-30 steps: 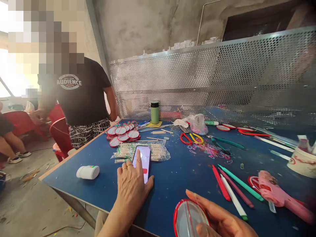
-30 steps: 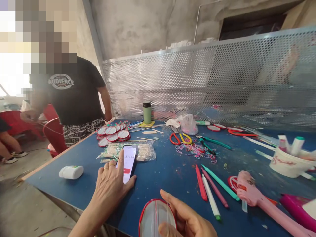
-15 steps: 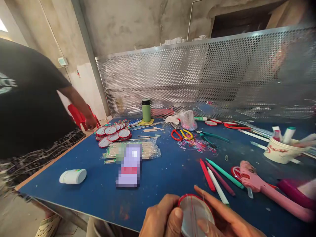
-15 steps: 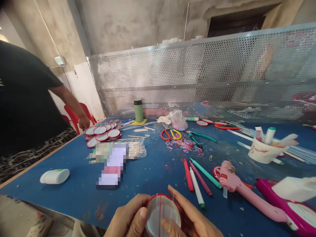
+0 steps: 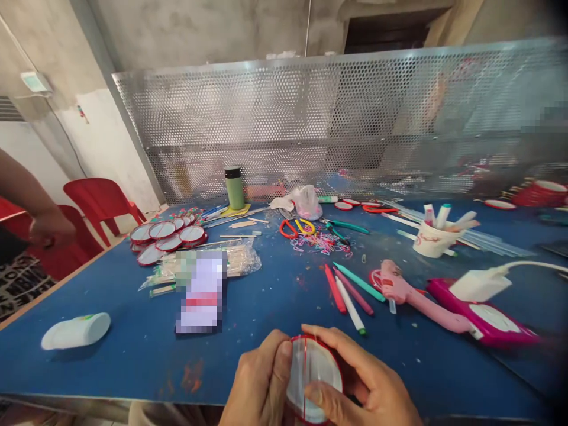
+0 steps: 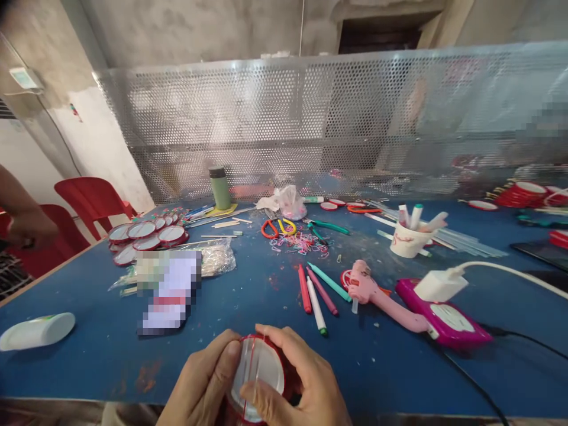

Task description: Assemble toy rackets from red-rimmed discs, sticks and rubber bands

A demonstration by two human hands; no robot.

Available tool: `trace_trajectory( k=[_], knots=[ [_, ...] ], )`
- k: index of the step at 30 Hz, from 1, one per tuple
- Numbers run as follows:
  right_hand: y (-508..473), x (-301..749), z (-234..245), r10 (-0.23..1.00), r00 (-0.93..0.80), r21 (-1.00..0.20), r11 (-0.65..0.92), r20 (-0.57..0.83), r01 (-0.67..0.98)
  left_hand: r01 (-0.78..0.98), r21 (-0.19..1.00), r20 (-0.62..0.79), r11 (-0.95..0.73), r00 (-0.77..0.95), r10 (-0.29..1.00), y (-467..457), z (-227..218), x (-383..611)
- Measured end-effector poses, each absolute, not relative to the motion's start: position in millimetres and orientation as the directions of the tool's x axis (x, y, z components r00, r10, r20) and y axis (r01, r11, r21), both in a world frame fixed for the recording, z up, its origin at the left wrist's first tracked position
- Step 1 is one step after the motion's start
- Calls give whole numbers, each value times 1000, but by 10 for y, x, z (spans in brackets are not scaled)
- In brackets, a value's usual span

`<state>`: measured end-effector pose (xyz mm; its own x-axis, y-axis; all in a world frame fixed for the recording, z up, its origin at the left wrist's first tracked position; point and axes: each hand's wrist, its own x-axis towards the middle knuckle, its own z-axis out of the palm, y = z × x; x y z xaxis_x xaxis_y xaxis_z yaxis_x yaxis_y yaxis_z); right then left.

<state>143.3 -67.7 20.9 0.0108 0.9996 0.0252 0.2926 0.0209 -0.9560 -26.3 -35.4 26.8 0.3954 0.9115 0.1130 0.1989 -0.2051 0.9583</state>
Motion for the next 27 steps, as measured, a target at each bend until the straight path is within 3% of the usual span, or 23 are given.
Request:
trace_trajectory(
  k=[8, 18, 27],
  knots=[
    [-717, 1419, 120, 997, 46, -962, 43, 58, 269, 153, 984, 21, -93, 419, 908, -374, 255, -265],
    [-736, 1380, 140, 993, 118, -966, -5, 27, 258, 215, 949, 137, -233, 385, 913, -349, 233, -321],
    [-671, 1403, 135, 997, 61, -938, 27, 51, 344, 239, 920, 223, -311, 335, 916, -342, 95, -311]
  ],
)
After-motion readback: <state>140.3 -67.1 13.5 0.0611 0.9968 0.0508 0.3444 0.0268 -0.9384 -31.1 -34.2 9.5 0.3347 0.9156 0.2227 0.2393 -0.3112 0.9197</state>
